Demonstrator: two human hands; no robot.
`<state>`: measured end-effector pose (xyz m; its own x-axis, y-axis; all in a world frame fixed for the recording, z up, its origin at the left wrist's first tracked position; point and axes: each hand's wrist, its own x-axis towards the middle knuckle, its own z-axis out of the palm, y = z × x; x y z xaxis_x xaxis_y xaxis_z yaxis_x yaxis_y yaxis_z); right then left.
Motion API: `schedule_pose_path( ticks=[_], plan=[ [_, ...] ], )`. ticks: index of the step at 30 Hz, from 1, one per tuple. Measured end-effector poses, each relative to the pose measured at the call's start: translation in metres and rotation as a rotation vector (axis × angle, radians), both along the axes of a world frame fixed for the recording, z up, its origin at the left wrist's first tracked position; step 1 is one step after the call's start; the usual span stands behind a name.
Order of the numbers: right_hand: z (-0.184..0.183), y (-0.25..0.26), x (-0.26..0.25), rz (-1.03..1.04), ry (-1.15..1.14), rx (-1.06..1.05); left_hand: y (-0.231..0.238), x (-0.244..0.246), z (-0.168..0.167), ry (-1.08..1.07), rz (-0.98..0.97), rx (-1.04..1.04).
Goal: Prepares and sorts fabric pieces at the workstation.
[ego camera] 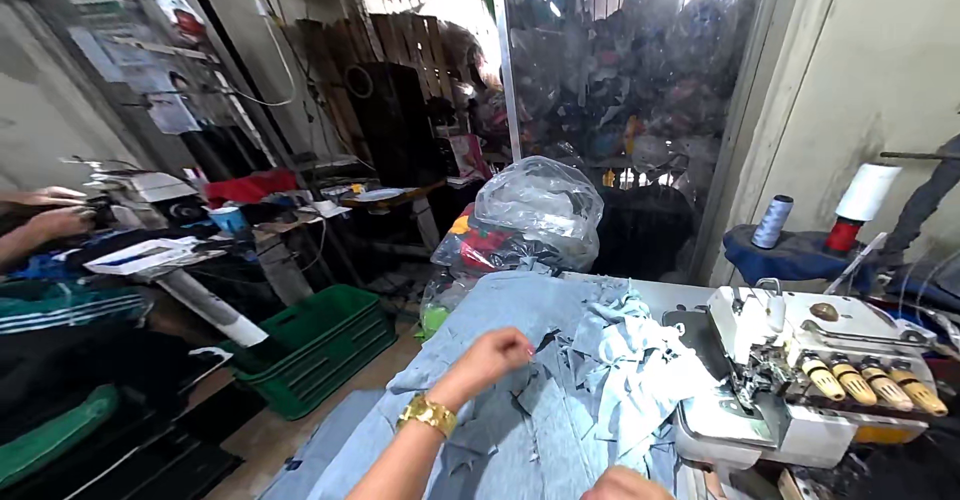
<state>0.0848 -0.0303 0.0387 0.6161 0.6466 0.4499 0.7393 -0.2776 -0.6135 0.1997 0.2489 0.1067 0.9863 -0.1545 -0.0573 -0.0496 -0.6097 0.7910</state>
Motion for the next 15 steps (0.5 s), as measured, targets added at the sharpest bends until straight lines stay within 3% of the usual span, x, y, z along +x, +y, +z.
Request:
schedule_pose_path(
  ticks=[2, 3, 6, 10, 15],
  plan=[
    [0.007, 0.0, 0.01, -0.03, 0.024, 0.03, -0.017, -0.01, -0.016, 0.072, -0.209, 0.282],
    [0.009, 0.001, 0.013, -0.032, 0.023, 0.04, -0.021, -0.009, -0.028, 0.086, -0.223, 0.353],
    [0.011, 0.002, 0.013, -0.006, 0.01, 0.05, -0.008, 0.006, -0.043, 0.087, 0.056, 0.13],
    [0.021, -0.019, 0.018, -0.068, 0.019, 0.07, 0.006, 0.01, 0.001, -0.026, 0.249, -0.341],
    [0.059, -0.025, 0.049, -0.214, -0.011, 0.231, -0.011, -0.02, 0.072, -0.251, 0.073, -0.303]
  ],
)
